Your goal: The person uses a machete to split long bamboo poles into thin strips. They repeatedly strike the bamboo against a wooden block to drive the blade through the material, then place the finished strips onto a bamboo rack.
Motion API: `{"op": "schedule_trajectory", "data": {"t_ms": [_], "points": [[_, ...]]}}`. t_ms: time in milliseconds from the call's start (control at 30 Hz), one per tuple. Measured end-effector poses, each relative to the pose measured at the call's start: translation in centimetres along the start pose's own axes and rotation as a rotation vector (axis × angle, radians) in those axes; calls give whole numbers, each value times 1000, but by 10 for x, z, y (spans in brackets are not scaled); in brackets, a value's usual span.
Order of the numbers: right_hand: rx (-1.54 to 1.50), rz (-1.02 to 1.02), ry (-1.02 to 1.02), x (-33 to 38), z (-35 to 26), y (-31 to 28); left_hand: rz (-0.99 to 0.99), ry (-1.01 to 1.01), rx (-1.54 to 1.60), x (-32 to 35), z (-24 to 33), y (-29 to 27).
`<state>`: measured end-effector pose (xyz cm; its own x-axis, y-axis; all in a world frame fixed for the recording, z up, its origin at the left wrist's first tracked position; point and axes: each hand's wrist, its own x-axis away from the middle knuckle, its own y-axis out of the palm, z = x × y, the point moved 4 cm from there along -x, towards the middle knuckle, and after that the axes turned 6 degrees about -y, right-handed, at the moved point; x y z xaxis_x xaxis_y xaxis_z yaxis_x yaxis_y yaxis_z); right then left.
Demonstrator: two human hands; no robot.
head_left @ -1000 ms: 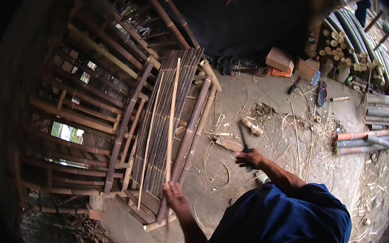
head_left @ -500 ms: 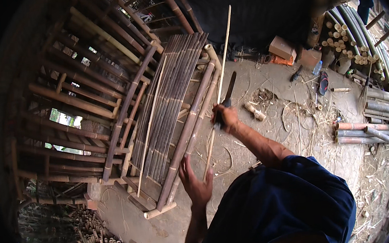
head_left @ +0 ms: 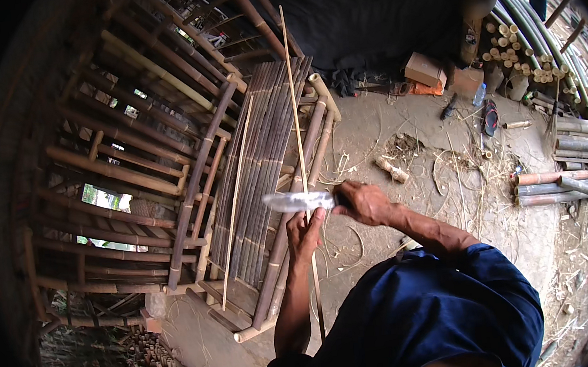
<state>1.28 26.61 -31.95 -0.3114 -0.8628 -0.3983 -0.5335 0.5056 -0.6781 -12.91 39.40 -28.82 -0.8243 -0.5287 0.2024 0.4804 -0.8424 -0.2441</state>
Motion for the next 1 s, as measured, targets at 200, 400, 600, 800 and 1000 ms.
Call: {"op": "schedule_trajectory", "data": {"t_ms": [200,400,600,800,1000], "points": [[177,-41,-15,-20,-19,3,11,-94,155,5,5,9],[584,369,-98,-45,86,-41,-84,21,-2,42,6,9],[335,137,348,-86,87,-92,-123,30,-157,98,-3,-18],[1089,871,135,-100,217,-303,-102,-126,-457,207,2,-63],[630,993,905,-38,246,-478,-45,-459,-12,301,-58,-144]]}}
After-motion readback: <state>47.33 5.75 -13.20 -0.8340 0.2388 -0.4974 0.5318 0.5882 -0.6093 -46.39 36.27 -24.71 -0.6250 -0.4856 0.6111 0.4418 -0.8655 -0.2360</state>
